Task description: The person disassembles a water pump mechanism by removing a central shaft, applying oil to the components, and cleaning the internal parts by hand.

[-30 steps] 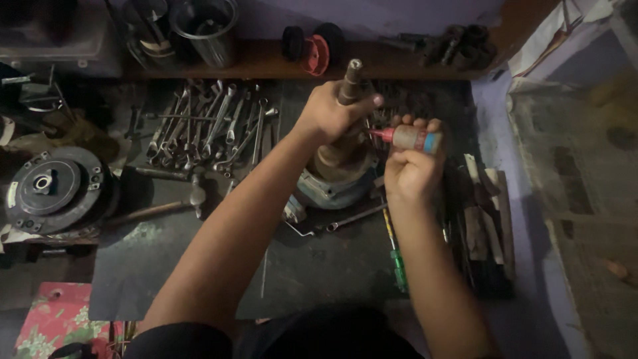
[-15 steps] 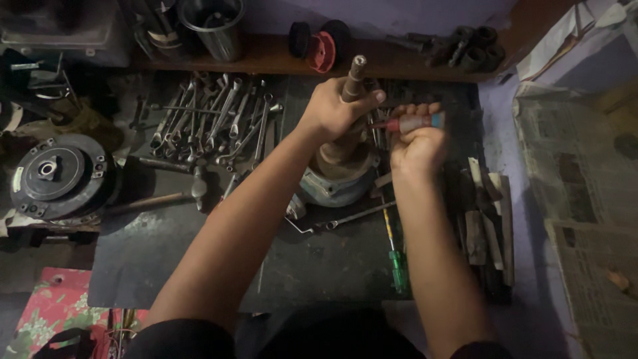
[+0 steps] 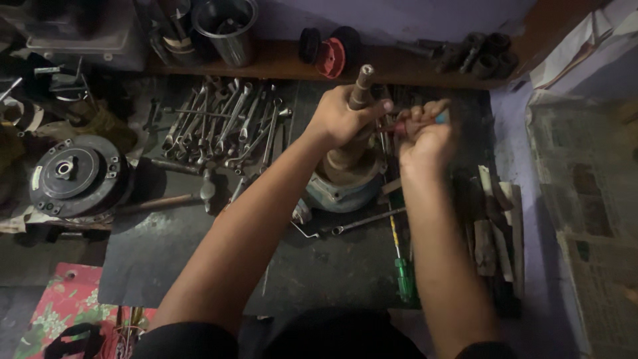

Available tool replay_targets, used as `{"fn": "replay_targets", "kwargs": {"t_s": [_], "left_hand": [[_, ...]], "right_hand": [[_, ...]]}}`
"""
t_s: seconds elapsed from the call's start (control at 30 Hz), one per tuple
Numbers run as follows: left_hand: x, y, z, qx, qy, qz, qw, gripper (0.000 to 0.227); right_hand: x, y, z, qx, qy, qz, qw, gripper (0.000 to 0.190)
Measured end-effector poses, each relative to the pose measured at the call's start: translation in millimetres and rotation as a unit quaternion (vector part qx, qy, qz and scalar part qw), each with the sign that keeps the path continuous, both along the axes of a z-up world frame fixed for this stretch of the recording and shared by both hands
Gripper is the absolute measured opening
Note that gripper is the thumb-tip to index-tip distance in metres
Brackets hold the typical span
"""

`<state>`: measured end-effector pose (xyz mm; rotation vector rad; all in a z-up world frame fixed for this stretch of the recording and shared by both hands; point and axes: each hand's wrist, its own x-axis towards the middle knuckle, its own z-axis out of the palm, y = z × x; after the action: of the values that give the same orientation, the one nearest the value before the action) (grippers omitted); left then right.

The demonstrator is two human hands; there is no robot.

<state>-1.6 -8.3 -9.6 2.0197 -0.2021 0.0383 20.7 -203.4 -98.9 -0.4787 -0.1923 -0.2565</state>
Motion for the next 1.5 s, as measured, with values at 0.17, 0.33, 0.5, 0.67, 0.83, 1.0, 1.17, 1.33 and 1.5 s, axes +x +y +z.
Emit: {"fn": "replay_targets", "kwargs": {"t_s": [0.17,0.33,0.5,0.67,0.83,1.0,1.17,1.33,1.5], "left_hand": [[8.5,13.8,-10.4,-0.067,0.021,-0.121,0.99,0.066],[26.6,52.4,-47.4,-0.187,0.131,-0.21,0.951,0.077],[42.8,59.8,-99.0,-0.252,0.174,-0.115,0.945,0.046],[10.3,52.3,-98.8,-0.162,0.108,0.046,0.98,0.032],[-39.1,55.6,-89.8,-0.137,0.034,0.205,0.968,0.028],[-55.5,57.3,-113.8,-0.32,0.204,0.123,0.917,0.024],[-48.6,64.1,-159.1,-0.362,0.166,0.088,0.913,0.021],[-50.1,67.2,-157.8,-0.335,0.176,0.075,0.922,0.021],[-60.2,68.7,-141.1,-0.345,0.186,0.07,0.917,0.021]], "right_hand": [[-11.0,-16.4,17.5,0.015,0.007,0.04,0.999,0.046],[-23.6,-35.1,31.4,0.051,0.052,0.022,0.997,0.055],[-34.7,-29.4,42.4,0.03,0.061,0.045,0.997,0.055],[-50.5,-9.7,54.4,-0.015,0.033,0.067,0.997,0.045],[-76.9,26.9,72.8,-0.09,-0.021,0.075,0.993,0.021],[-88.0,63.3,82.7,-0.198,-0.07,0.102,0.972,0.035],[-77.9,78.0,76.7,-0.268,-0.091,0.117,0.952,0.034],[-74.8,80.0,70.1,-0.28,-0.086,0.117,0.949,0.026],[-70.4,78.7,67.8,-0.286,-0.091,0.118,0.947,0.022]]}}
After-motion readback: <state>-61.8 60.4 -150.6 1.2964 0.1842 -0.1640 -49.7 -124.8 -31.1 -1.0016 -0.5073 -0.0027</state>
